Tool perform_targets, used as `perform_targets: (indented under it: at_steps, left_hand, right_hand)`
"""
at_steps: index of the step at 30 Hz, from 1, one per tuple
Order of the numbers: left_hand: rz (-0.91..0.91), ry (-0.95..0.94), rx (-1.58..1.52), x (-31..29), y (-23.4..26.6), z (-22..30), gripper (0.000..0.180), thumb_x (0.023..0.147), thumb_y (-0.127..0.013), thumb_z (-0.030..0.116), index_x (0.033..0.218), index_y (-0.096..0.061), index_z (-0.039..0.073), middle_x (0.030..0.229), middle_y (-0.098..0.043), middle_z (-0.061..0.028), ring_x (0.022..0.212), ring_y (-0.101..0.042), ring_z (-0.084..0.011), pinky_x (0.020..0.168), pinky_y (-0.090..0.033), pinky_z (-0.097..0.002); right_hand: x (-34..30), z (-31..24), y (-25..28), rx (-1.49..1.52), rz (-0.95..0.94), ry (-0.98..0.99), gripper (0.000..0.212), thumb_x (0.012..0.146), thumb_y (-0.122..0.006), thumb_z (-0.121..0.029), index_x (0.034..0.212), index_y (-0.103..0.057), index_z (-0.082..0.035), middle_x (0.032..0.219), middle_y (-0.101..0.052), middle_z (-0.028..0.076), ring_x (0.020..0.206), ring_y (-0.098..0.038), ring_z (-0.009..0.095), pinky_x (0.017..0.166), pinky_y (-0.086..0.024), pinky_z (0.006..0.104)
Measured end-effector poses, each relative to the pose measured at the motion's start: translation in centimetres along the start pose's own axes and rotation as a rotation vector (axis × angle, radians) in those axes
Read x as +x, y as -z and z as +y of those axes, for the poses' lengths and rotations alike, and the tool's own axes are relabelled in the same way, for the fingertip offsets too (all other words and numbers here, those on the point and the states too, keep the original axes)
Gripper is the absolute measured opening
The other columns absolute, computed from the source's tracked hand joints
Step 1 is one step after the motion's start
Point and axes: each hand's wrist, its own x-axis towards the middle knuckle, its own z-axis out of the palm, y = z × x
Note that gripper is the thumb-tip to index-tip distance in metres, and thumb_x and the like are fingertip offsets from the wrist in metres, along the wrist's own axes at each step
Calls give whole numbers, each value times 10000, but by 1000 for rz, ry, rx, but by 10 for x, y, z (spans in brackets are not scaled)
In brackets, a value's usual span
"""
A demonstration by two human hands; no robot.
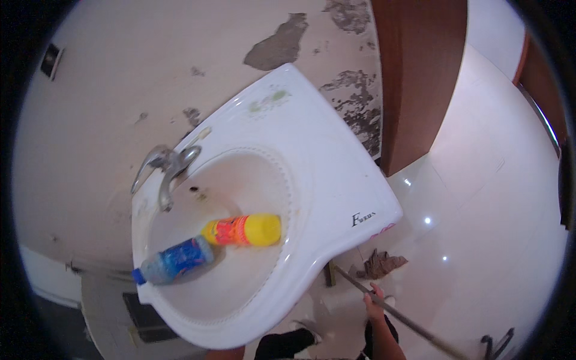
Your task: The person cleans a sink by removing the base, sweeping the floor around it, and wiping the sink and base with a cloth.
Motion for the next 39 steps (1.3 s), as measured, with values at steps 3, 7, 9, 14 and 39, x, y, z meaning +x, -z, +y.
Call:
perform_targets:
  at_steps: [3,7,9,14,39]
  left_hand:
    - [47,151,-187,-34,59,-1,385,819,-454,261,1134,-385,49,1113,-456,-57,991,-456,-232,799,-399,-393]
    - [-79,218,-898,-82,133,3,356,843,-415,292,1112,-418,59,1096,-474,-39,976,-468,-227,767,-421,-390]
    - [282,654,-314,-107,117,78,259,856,-393,262,1049,-460,104,1013,-529,-13,860,-510,-135,595,-427,-308]
    - [-64,502,-154,-173,134,147,85,834,-464,100,878,-502,38,754,-535,-30,588,-500,-88,476,-425,-221]
    - [-108,-573,866,-221,-75,394,748,604,-702,251,1229,-332,75,1257,-343,-126,1184,-264,-346,953,-235,-453]
  right_hand:
    - [-35,-84,33,461,-468,-358,490,794,-505,-68,1244,-313,-71,876,-508,90,711,-535,149,701,-458,318]
    - [-44,-134,93,1096,-646,-779,577,787,-525,-10,1290,-262,-118,950,-539,84,841,-562,183,752,-477,343]
    - [-34,-148,121,986,-655,-818,604,789,-532,-39,1304,-230,-135,1016,-513,104,839,-563,204,771,-469,360]
    - [-26,-178,145,573,-1022,-588,587,783,-549,-56,1285,-268,-175,1091,-444,104,917,-532,223,795,-460,359]
    - [199,-381,365,-818,-284,-95,246,792,-526,-245,842,-596,-14,747,-607,141,685,-587,236,638,-449,321]
